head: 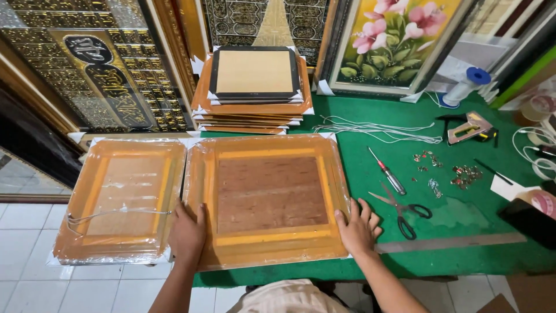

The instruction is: Attaching metal hanging hardware to the back of picture frames using a screwdriver.

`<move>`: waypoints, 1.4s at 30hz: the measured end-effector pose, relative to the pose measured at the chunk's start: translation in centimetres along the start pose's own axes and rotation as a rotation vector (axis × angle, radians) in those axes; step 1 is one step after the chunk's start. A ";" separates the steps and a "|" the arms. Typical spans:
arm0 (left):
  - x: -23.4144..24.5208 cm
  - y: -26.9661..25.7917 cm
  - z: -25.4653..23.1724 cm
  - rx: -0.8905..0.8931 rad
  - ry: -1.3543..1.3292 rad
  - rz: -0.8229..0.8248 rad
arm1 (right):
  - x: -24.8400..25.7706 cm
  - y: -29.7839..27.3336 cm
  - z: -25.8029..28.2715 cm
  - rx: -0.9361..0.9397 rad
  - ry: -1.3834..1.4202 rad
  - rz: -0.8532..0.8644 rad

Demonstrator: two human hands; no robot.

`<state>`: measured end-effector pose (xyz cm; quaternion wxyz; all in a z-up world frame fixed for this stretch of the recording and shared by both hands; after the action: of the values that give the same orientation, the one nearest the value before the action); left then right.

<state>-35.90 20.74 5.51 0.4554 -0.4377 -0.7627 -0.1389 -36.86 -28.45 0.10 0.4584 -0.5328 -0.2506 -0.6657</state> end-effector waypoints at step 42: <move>-32.3 -19.3 -25.3 -0.967 0.343 -0.021 | 12.2 28.2 -17.9 0.110 -0.057 -0.054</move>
<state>-30.19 -23.37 -3.42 0.3180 -0.5614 -0.5300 -0.5503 -20.79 -60.13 1.68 0.4616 -0.5184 -0.3139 -0.6477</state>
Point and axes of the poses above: each hand's wrist, its own y-axis towards the middle knuckle, its own x-axis out of the back of the hand, z = x × y, the point moved 6 cm from there along y, towards the middle knuckle, and after that the axes turned 6 degrees about -z, right-handed, at the moved point
